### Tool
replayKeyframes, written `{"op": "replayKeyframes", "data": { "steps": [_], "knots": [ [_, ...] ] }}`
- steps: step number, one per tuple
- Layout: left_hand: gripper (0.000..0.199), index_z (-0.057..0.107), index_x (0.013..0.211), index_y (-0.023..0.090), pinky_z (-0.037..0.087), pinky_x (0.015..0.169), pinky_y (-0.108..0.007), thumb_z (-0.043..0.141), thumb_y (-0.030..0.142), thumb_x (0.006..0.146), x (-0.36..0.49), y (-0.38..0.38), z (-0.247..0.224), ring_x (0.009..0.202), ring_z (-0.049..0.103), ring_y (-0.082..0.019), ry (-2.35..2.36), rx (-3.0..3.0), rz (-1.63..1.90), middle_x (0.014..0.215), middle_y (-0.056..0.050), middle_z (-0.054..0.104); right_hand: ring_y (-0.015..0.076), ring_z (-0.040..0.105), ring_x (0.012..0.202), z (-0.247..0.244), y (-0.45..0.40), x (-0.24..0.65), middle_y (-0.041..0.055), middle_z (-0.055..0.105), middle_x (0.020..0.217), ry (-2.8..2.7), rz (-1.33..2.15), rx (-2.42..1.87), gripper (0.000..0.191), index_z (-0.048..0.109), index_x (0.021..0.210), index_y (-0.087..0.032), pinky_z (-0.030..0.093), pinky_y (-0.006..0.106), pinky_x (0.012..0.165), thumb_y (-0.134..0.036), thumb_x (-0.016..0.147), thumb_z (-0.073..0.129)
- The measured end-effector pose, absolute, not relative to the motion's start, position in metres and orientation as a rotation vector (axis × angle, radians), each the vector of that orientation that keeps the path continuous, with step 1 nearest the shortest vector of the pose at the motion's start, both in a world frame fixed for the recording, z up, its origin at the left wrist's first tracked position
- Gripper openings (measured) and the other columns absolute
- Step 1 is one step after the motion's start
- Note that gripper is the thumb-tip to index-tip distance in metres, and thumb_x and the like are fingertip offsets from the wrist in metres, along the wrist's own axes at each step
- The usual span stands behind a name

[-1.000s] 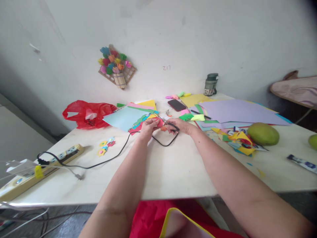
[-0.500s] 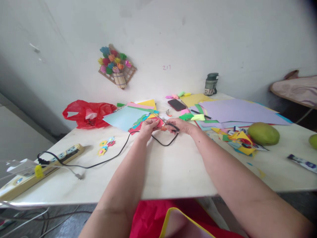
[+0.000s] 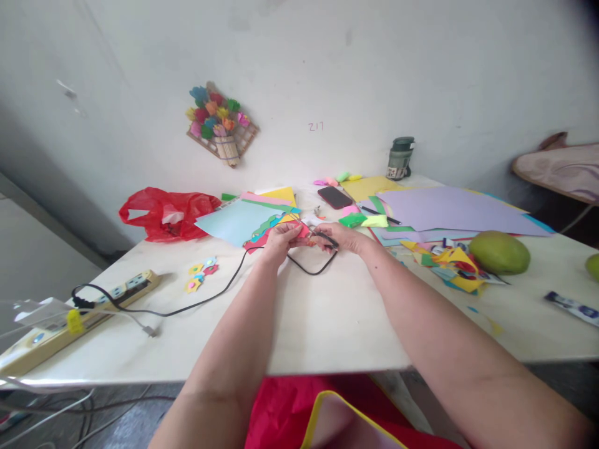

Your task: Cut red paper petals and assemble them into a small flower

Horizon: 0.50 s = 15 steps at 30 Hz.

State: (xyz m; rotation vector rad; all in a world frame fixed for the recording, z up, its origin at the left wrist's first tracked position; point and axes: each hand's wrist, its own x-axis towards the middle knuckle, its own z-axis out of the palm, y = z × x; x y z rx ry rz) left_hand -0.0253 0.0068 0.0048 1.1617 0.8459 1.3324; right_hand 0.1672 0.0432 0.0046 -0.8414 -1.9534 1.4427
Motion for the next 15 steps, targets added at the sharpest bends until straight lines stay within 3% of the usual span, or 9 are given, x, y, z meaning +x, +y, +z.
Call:
{"op": "replayKeyframes", "data": {
  "steps": [6,15],
  "knots": [
    [0.036,0.061,0.069,0.013,0.057,0.07,-0.033,0.085,0.037,0.055,-0.024,0.005,0.005,0.062,0.068,-0.017,0.868,1.15,1.338,0.064,-0.002,0.066,0.008,0.051,0.042,0.014,0.032,0.165,-0.0036,0.058,0.052,-1.957,1.428,-0.873,0.011,0.056,0.079,-0.017,0.035,0.018,0.037,-0.026,0.079,0.062],
    [0.036,0.061,0.071,0.013,0.057,0.066,-0.03,0.085,0.035,0.056,-0.024,0.006,0.006,0.06,0.067,-0.016,0.838,1.154,1.332,0.066,-0.003,0.068,0.0087,0.054,0.042,0.017,0.029,0.165,-0.0019,0.061,0.056,-1.986,1.393,-0.906,0.007,0.054,0.077,-0.017,0.034,0.017,0.034,-0.024,0.078,0.057]
  ]
}}
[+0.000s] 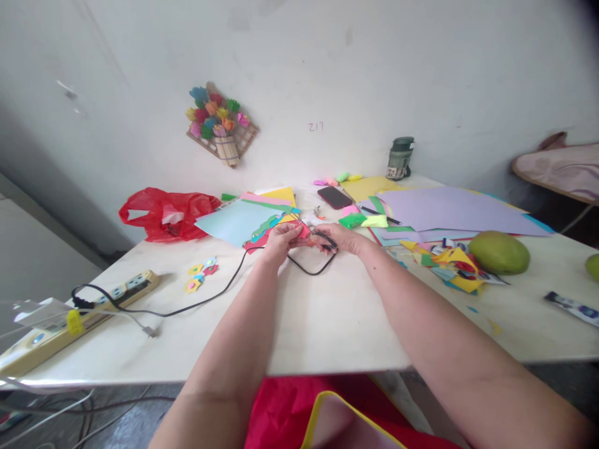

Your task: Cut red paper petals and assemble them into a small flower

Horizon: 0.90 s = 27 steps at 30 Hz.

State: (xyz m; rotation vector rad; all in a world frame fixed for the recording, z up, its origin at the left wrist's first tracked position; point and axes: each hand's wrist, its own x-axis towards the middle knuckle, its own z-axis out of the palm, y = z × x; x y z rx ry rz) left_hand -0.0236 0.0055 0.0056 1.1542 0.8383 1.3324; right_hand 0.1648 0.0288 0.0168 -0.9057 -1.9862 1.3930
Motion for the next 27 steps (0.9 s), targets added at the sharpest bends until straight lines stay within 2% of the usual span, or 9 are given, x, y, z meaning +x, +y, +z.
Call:
{"op": "replayKeyframes", "data": {
  "steps": [4,7,17,22,27],
  "knots": [
    [0.037,0.06,0.071,0.013,0.057,0.066,-0.03,0.085,0.035,0.057,-0.0233,0.0047,0.0062,0.061,0.068,-0.017,0.849,1.151,1.335,0.066,-0.003,0.068,0.0092,0.054,0.043,0.0159,0.0299,0.1641,-0.002,0.061,0.056,-1.973,1.408,-0.889,0.001,0.053,0.077,-0.017,0.035,0.017,0.034,-0.017,0.076,0.054],
    [0.037,0.059,0.071,0.013,0.057,0.066,-0.031,0.085,0.035,0.057,-0.0234,0.0047,0.0059,0.061,0.068,-0.017,0.857,1.148,1.336,0.065,-0.003,0.068,0.009,0.054,0.042,0.0169,0.0288,0.1636,-0.0027,0.06,0.053,-1.968,1.411,-0.886,0.004,0.053,0.076,-0.018,0.034,0.017,0.034,-0.014,0.075,0.053],
    [0.038,0.06,0.071,0.013,0.057,0.065,-0.03,0.085,0.037,0.056,-0.024,0.0054,0.0044,0.062,0.068,-0.018,0.834,1.163,1.327,0.065,-0.003,0.067,0.0086,0.052,0.041,0.0152,0.0311,0.1631,-0.0043,0.057,0.052,-1.974,1.399,-0.897,0.003,0.054,0.078,-0.017,0.033,0.018,0.033,-0.018,0.077,0.056],
    [0.037,0.061,0.07,0.013,0.056,0.064,-0.029,0.085,0.037,0.055,-0.0238,0.0049,0.0048,0.06,0.066,-0.016,0.845,1.159,1.342,0.065,-0.002,0.067,0.0079,0.05,0.041,0.0147,0.0307,0.1641,-0.0049,0.057,0.051,-2.0,1.343,-0.928,0.01,0.056,0.081,-0.016,0.033,0.017,0.034,-0.018,0.075,0.063],
    [0.037,0.058,0.069,0.014,0.055,0.061,-0.027,0.086,0.034,0.054,-0.0237,0.0045,0.0065,0.057,0.063,-0.012,0.854,1.152,1.381,0.063,0.001,0.064,0.0075,0.049,0.039,0.0127,0.0357,0.1659,-0.0043,0.056,0.05,-1.988,1.391,-0.898,0.005,0.055,0.075,-0.017,0.031,0.017,0.033,-0.019,0.077,0.059]
  ]
}}
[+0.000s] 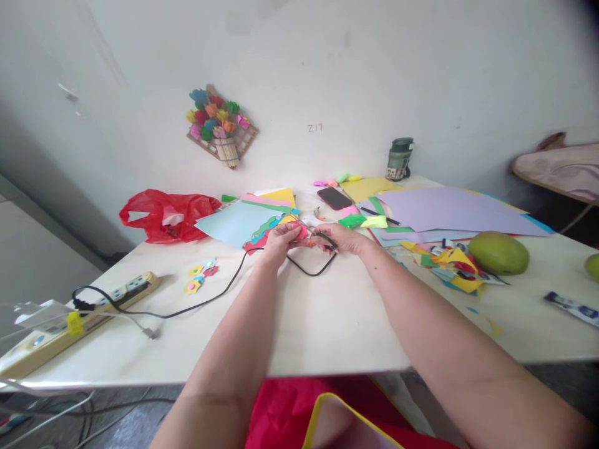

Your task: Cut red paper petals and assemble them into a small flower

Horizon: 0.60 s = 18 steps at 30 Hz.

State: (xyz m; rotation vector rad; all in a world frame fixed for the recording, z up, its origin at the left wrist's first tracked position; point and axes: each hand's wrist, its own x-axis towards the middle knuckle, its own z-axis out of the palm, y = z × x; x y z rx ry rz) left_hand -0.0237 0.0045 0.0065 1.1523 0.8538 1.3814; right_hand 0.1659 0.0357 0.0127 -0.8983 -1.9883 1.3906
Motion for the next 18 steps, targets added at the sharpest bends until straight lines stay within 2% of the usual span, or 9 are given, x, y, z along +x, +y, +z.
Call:
{"op": "replayKeyframes", "data": {
  "steps": [3,8,13,18],
  "knots": [
    [0.036,0.057,0.069,0.014,0.055,0.062,-0.026,0.085,0.033,0.056,-0.0241,0.0047,0.0064,0.056,0.061,-0.01,0.881,1.15,1.409,0.062,0.002,0.061,0.0077,0.049,0.038,0.0123,0.038,0.168,-0.0022,0.057,0.051,-1.978,1.439,-0.858,0.015,0.053,0.069,-0.017,0.032,0.019,0.033,-0.026,0.081,0.055],
    [0.036,0.059,0.071,0.014,0.055,0.065,-0.025,0.085,0.033,0.055,-0.0244,0.0056,0.0057,0.058,0.059,-0.008,0.889,1.156,1.395,0.065,0.003,0.061,0.0087,0.051,0.04,0.0144,0.0352,0.1722,0.0001,0.061,0.057,-2.0,1.407,-0.828,0.025,0.055,0.072,-0.017,0.031,0.02,0.033,-0.04,0.082,0.056],
    [0.037,0.06,0.068,0.014,0.057,0.071,-0.028,0.087,0.032,0.05,-0.0242,0.0051,0.0057,0.063,0.06,-0.009,0.865,1.158,1.4,0.064,0.004,0.058,0.0073,0.051,0.042,0.016,0.0322,0.1736,0.0006,0.061,0.06,-2.019,1.391,-0.835,0.022,0.056,0.072,-0.016,0.032,0.018,0.034,-0.035,0.082,0.059],
    [0.036,0.059,0.07,0.014,0.056,0.067,-0.026,0.085,0.035,0.057,-0.0255,0.0052,0.0049,0.06,0.06,-0.009,0.87,1.189,1.357,0.065,0.002,0.061,0.0075,0.05,0.044,0.019,0.0289,0.1736,0.0009,0.06,0.059,-2.037,1.382,-0.874,0.019,0.055,0.071,-0.016,0.032,0.017,0.034,-0.031,0.083,0.059]
  ]
}}
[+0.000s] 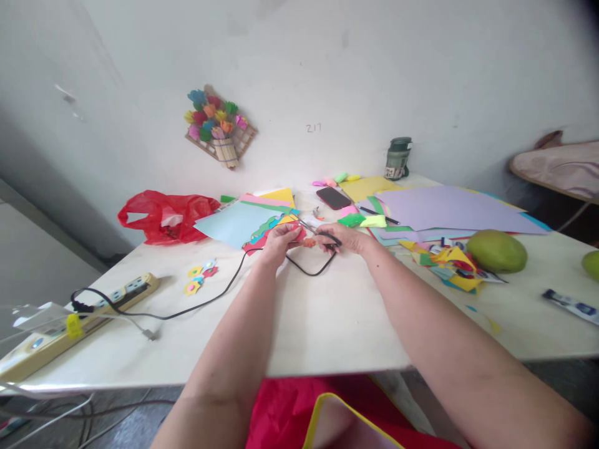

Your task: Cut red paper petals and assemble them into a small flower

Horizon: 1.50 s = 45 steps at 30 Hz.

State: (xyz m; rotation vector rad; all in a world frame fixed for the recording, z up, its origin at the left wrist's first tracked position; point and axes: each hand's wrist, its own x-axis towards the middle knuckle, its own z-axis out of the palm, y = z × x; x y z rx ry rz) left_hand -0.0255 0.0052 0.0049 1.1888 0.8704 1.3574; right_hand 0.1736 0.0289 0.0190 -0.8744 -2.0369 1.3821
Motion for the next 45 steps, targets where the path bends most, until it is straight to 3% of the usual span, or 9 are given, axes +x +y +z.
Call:
{"op": "replayKeyframes", "data": {
  "steps": [5,11,19,26,34,41,45],
  "knots": [
    [0.038,0.059,0.074,0.014,0.055,0.063,-0.028,0.086,0.036,0.057,-0.0251,0.0059,0.005,0.056,0.062,-0.012,0.831,1.188,1.302,0.065,0.0,0.064,0.007,0.048,0.042,0.0206,0.0271,0.1735,0.0003,0.06,0.057,-2.053,1.369,-0.881,0.019,0.054,0.072,-0.016,0.031,0.017,0.034,-0.029,0.085,0.057],
    [0.036,0.062,0.072,0.013,0.05,0.058,-0.022,0.086,0.034,0.056,-0.026,0.0086,0.0032,0.05,0.055,-0.008,0.834,1.199,1.308,0.061,0.0,0.063,0.0072,0.049,0.042,0.0209,0.0267,0.1742,0.0011,0.061,0.06,-2.06,1.354,-0.87,0.021,0.055,0.072,-0.016,0.033,0.018,0.034,-0.032,0.085,0.057],
    [0.033,0.057,0.067,0.013,0.052,0.068,-0.027,0.083,0.033,0.06,-0.0256,0.0063,0.0047,0.051,0.051,-0.006,0.845,1.191,1.31,0.057,0.002,0.057,0.0078,0.052,0.044,0.017,0.0313,0.1755,0.002,0.061,0.063,-2.075,1.361,-0.845,0.025,0.053,0.073,-0.016,0.034,0.018,0.035,-0.036,0.087,0.055],
    [0.036,0.059,0.065,0.013,0.048,0.057,-0.023,0.082,0.04,0.062,-0.0274,0.0057,0.0058,0.047,0.049,-0.007,0.825,1.256,1.228,0.058,-0.002,0.062,0.006,0.046,0.04,0.0207,0.0269,0.1763,0.0005,0.06,0.06,-2.092,1.34,-0.822,0.03,0.052,0.071,-0.016,0.033,0.018,0.035,-0.042,0.085,0.057],
    [0.033,0.06,0.07,0.012,0.046,0.058,-0.022,0.081,0.037,0.066,-0.0305,0.0099,0.0016,0.053,0.055,-0.008,0.793,1.27,1.21,0.061,-0.002,0.063,0.0064,0.046,0.04,0.0206,0.0267,0.1768,0.0007,0.06,0.06,-2.096,1.364,-0.824,0.033,0.052,0.072,-0.016,0.032,0.019,0.035,-0.047,0.083,0.059],
    [0.033,0.06,0.068,0.012,0.046,0.055,-0.021,0.081,0.038,0.065,-0.0299,0.0075,0.0037,0.053,0.057,-0.009,0.821,1.283,1.189,0.061,-0.003,0.064,0.0071,0.048,0.041,0.0212,0.0263,0.1763,0.0005,0.06,0.059,-2.074,1.371,-0.829,0.032,0.053,0.07,-0.016,0.031,0.019,0.035,-0.044,0.082,0.061],
    [0.035,0.061,0.077,0.013,0.051,0.063,-0.026,0.082,0.036,0.062,-0.0292,0.0068,0.0043,0.058,0.063,-0.012,0.845,1.243,1.21,0.068,-0.003,0.067,0.0073,0.05,0.042,0.0211,0.0278,0.174,-0.0003,0.062,0.06,-1.887,1.413,-0.859,0.025,0.057,0.078,-0.015,0.033,0.018,0.036,-0.035,0.074,0.071]
  ]
}}
